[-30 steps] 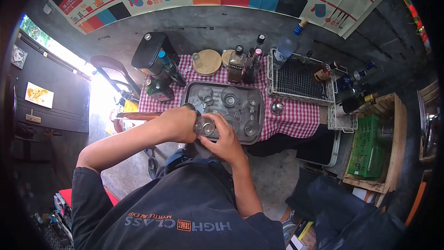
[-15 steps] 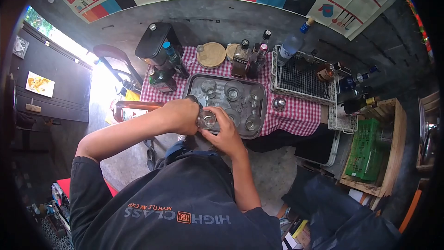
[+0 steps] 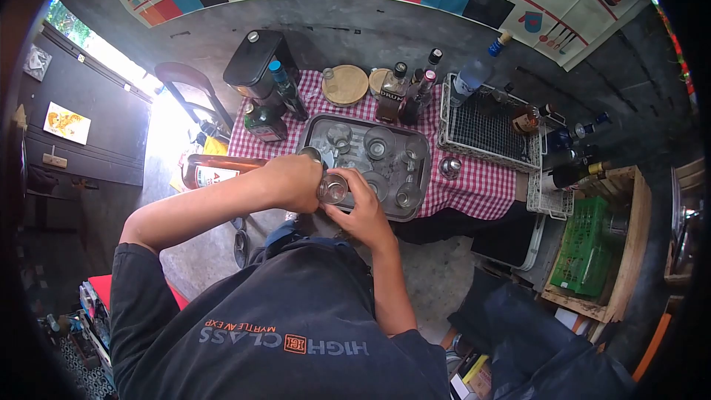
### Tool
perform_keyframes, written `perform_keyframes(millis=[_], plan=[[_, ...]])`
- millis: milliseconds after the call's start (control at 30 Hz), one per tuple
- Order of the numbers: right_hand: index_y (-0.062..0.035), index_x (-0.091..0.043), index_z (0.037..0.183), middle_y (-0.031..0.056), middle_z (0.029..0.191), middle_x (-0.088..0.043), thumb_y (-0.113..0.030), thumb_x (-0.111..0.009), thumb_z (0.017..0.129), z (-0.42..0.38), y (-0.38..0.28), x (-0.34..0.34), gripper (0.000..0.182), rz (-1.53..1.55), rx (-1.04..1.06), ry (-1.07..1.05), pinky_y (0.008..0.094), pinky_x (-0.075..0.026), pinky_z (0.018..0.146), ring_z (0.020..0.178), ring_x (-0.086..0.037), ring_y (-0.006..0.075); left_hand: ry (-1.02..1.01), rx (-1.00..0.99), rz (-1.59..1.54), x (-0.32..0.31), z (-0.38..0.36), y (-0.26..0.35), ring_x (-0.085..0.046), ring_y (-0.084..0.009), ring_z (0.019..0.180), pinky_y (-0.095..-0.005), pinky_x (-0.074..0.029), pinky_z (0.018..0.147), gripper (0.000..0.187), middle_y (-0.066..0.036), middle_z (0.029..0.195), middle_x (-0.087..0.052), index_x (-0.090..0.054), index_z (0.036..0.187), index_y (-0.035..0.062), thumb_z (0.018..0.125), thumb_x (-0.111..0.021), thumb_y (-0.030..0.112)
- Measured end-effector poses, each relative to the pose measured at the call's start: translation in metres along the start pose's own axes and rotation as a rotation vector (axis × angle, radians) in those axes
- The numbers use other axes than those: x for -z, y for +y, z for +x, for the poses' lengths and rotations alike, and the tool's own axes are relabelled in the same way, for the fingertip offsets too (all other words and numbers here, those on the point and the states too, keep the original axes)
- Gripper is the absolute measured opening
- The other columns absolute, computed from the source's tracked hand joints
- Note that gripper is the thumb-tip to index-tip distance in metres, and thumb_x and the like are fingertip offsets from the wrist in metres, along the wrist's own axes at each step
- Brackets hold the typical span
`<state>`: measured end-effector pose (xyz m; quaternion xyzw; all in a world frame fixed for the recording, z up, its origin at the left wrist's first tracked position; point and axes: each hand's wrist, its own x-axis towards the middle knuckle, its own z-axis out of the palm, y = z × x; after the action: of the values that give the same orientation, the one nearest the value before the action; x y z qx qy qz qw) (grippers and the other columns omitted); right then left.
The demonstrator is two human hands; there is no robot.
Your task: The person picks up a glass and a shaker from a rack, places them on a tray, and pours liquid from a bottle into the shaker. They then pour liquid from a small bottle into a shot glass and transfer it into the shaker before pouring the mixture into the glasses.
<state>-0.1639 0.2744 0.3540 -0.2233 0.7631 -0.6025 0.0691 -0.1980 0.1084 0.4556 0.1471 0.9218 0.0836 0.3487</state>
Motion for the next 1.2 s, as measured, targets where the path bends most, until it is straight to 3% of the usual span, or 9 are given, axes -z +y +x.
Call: perform_keyframes(millis=[200,300,800,900,1200], plan=[[-0.0018,-0.055,0.120,0.0114,0.115,-0.059,-0.002,-0.073,0.071,-0.002,-0.001,-0.001,0.052,0.017,-0.010,-0.007,0.0336,-0.044,0.096,0.111,-0.058,0.0232,-0.002,0.014,0.010,-0.003,-0.002,0.002,-0.068,-0.0368,0.090,-0.0433,-0.056,0.078,0.034,-0.024,0.094,-0.069,-0.070,0.093,-0.0041,0.071,-0.070,0.022],[-0.0021,-0.055,0.119,0.0110,0.114,-0.059,-0.002,-0.073,0.070,-0.003,-0.003,-0.001,0.052,0.028,-0.021,-0.005,0.0333,-0.044,0.096,0.111,-0.058,0.0227,-0.075,0.023,0.048,-0.001,-0.001,0.002,-0.067,-0.0348,0.098,-0.0424,-0.054,0.084,0.041,-0.022,0.103,-0.069,-0.069,0.103,-0.0014,0.076,-0.069,0.029],[-0.0042,-0.055,0.120,0.0110,0.107,-0.059,-0.007,-0.075,0.072,0.005,-0.003,-0.009,0.052,0.025,0.013,-0.023,0.0343,-0.046,0.090,0.101,-0.061,0.0242,-0.058,0.037,0.024,-0.002,-0.005,-0.009,-0.067,-0.0346,0.099,-0.0419,-0.054,0.084,0.041,-0.021,0.104,-0.069,-0.069,0.104,-0.0011,0.076,-0.070,0.029],[-0.0042,-0.056,0.119,0.0105,0.107,-0.060,-0.008,-0.076,0.072,0.007,-0.002,-0.010,0.052,0.060,-0.003,-0.027,0.0338,-0.046,0.090,0.101,-0.061,0.0230,0.036,0.001,-0.061,-0.005,-0.008,-0.016,-0.068,-0.0380,0.085,-0.0436,-0.055,0.076,0.030,-0.024,0.085,-0.068,-0.069,0.084,-0.0045,0.071,-0.069,0.022],[-0.0034,-0.057,0.118,0.0083,0.106,-0.062,-0.012,-0.079,0.073,0.021,-0.011,-0.031,0.050,0.118,-0.060,-0.009,0.0325,-0.047,0.089,0.100,-0.061,0.0191,0.211,-0.165,-0.257,-0.029,-0.004,-0.069,-0.067,-0.0397,0.079,-0.0463,-0.052,0.072,0.025,-0.026,0.075,-0.065,-0.068,0.080,-0.0032,0.071,-0.068,0.020]])
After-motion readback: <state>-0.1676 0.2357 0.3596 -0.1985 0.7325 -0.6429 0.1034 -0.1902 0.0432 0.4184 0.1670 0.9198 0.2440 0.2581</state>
